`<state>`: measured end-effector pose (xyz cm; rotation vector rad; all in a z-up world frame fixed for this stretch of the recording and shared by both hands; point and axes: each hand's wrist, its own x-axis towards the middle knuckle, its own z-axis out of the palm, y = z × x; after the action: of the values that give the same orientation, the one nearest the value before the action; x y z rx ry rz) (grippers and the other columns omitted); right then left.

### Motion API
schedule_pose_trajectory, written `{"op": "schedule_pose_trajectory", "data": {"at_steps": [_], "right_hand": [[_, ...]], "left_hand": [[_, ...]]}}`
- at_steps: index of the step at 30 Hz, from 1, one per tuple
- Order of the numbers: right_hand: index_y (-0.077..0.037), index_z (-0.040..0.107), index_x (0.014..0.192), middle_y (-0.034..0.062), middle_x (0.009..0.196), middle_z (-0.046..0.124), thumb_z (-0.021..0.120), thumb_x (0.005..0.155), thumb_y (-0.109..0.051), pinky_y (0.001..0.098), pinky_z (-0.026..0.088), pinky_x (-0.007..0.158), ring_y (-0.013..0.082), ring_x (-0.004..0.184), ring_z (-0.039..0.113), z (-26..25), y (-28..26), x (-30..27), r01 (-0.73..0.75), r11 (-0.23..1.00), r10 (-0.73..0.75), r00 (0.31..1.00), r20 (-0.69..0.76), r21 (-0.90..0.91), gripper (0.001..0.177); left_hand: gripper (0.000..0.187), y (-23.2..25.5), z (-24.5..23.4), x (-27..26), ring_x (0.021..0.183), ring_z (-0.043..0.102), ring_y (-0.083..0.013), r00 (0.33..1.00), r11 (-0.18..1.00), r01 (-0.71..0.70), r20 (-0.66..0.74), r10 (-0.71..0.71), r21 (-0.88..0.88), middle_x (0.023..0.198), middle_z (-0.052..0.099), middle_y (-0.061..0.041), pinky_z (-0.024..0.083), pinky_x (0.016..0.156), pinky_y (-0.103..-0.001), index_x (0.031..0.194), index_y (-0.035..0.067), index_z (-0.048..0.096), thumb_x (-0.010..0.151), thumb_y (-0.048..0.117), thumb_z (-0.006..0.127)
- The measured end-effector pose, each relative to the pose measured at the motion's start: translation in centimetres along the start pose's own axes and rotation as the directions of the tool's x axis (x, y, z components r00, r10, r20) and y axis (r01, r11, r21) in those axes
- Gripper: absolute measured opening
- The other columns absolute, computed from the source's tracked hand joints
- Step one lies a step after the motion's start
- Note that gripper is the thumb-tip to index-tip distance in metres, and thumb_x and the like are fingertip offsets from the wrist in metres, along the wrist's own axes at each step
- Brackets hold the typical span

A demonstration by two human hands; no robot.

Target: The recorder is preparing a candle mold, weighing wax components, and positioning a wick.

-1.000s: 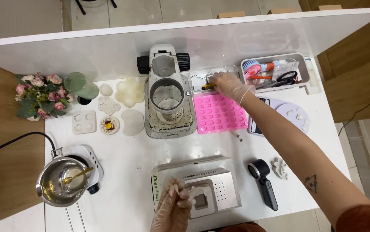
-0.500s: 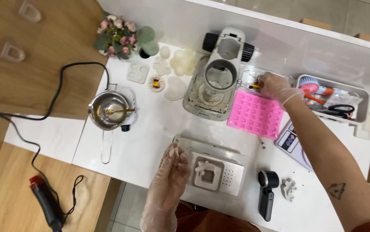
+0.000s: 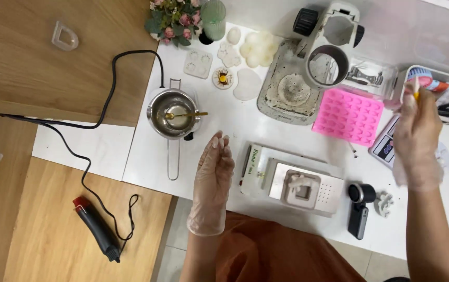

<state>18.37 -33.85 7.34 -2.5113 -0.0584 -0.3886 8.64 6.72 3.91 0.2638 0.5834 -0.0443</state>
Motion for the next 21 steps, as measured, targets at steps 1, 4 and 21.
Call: {"op": "schedule_pose_trajectory", "data": {"at_steps": [1, 4, 21], "right_hand": [[0.004, 0.055, 0.136, 0.0213, 0.118, 0.068, 0.047, 0.127, -0.01, 0.0364, 0.056, 0.087, 0.0236, 0.099, 0.07, 0.1, -4.5, -1.6, -0.01, 1.0, 0.01, 1.0, -0.001, -0.005, 0.019], [-0.004, 0.063, 0.131, 0.0138, 0.112, 0.07, 0.042, 0.116, -0.013, 0.0318, 0.057, 0.072, 0.0181, 0.083, 0.066, 1.4, -16.3, -5.9, -0.12, 0.989, 0.109, 0.986, 0.129, 0.083, 0.027], [-0.012, 0.059, 0.143, -0.0051, 0.104, 0.072, 0.068, 0.099, -0.011, 0.0195, 0.054, 0.063, 0.0012, 0.073, 0.061, 14.2, -31.6, -8.1, -0.261, 0.825, 0.006, 0.891, 0.453, 0.502, 0.045]], "left_hand": [[0.036, 0.8, -0.5, 0.3, 0.093, 0.065, -0.012, 1.0, 1.0, 0.01, -0.002, -0.01, 0.004, 0.117, 0.066, -0.01, 0.055, 0.075, -0.02, 0.134, 0.001, 0.062, 0.1, 0.013, 0.066], [0.034, 2.6, -1.7, 0.7, 0.092, 0.065, -0.0108, 0.998, 0.999, 0.036, -0.049, -0.038, -0.041, 0.118, 0.069, -0.01, 0.054, 0.071, -0.019, 0.132, 0.002, 0.063, 0.1, 0.013, 0.065], [0.025, 8.2, -0.2, -0.4, 0.092, 0.065, -0.0077, 0.999, 0.988, 0.032, -0.03, -0.028, 0.153, 0.11, 0.073, -0.004, 0.052, 0.076, -0.019, 0.121, 0.003, 0.072, 0.099, 0.016, 0.068]]}}
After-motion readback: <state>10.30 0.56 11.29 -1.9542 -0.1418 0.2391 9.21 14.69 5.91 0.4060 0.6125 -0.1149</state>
